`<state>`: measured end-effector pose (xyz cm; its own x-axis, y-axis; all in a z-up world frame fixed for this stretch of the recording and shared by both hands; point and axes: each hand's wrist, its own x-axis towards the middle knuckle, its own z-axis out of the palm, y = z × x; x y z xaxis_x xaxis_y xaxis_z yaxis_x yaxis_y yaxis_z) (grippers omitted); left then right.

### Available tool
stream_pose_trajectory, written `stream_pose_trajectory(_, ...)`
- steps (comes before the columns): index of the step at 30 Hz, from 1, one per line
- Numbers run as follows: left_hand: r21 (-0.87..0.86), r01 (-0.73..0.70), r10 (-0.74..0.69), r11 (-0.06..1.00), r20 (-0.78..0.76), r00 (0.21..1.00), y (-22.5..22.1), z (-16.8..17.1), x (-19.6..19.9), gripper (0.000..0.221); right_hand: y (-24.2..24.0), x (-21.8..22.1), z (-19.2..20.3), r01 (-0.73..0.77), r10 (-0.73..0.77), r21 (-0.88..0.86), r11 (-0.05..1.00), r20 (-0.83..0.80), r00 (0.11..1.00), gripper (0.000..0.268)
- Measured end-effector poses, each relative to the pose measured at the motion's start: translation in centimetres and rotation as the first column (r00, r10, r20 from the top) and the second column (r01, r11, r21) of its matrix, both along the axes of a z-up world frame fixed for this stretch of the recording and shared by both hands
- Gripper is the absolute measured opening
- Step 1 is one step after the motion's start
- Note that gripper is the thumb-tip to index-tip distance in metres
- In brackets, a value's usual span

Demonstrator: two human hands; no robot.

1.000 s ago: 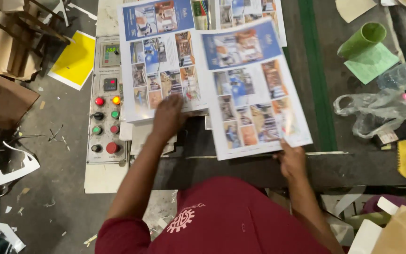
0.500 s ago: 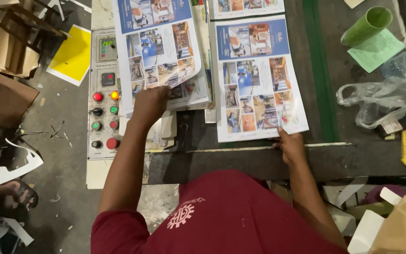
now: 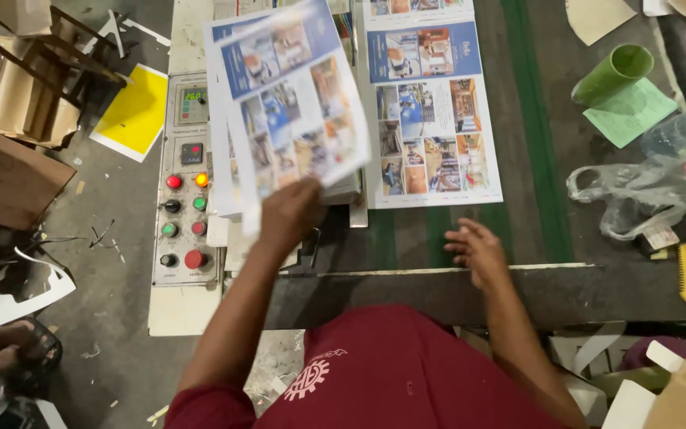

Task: The recorder is checking printed sheets at a print shop station, flipping through a stack and comparing with a reference.

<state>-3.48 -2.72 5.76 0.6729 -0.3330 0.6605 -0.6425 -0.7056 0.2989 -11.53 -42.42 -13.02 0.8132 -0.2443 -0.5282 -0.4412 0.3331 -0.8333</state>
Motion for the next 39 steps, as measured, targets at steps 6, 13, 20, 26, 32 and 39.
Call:
stream_pose_trajectory(6, 0.047, 0.255, -0.247, 0.966, -0.135, 0.96, -6.9, -2.8, -4.6, 0.014, 7.5, -0.5, 6.2, -0.365, 0.368, -0.055, 0.93, 0.19, 0.91, 0.044)
stream_pose_trajectory(13, 0.066, 0.388, -0.368, 0.919, -0.21, 0.906, -5.8, -4.3, -2.9, 0.017, 6.5, -1.6, 4.2, -0.222, 0.199, 0.128, 0.967, 0.173, 0.965, 0.03)
stream_pose_trajectory(20, 0.229, 0.012, 0.043, 0.973, -0.235, 0.971, 3.7, -5.2, 4.4, 0.029, -0.3, -6.2, 1.2, 0.02, -0.048, 0.124, 0.992, 0.225, 0.973, 0.025)
stream_pose_trajectory(26, 0.533, 0.054, 0.114, 0.845, -0.277, 0.954, 5.8, -4.3, 6.2, 0.05, -5.9, -10.8, -1.8, 0.105, -0.123, 0.098, 0.99, 0.2, 0.972, 0.021)
stream_pose_trajectory(32, 0.462, 0.133, 0.196, 0.877, -0.597, 0.778, 6.8, -1.8, 7.3, 0.03, -6.3, -13.3, -1.9, 0.182, -0.189, 0.067, 0.981, 0.116, 0.975, 0.022)
stream_pose_trajectory(39, 0.2, -0.087, 0.128, 0.976, -0.2, 0.971, 5.4, 2.0, 3.4, 0.009, -4.3, -13.6, 0.0, 0.203, -0.204, 0.021, 0.979, 0.1, 0.974, 0.024)
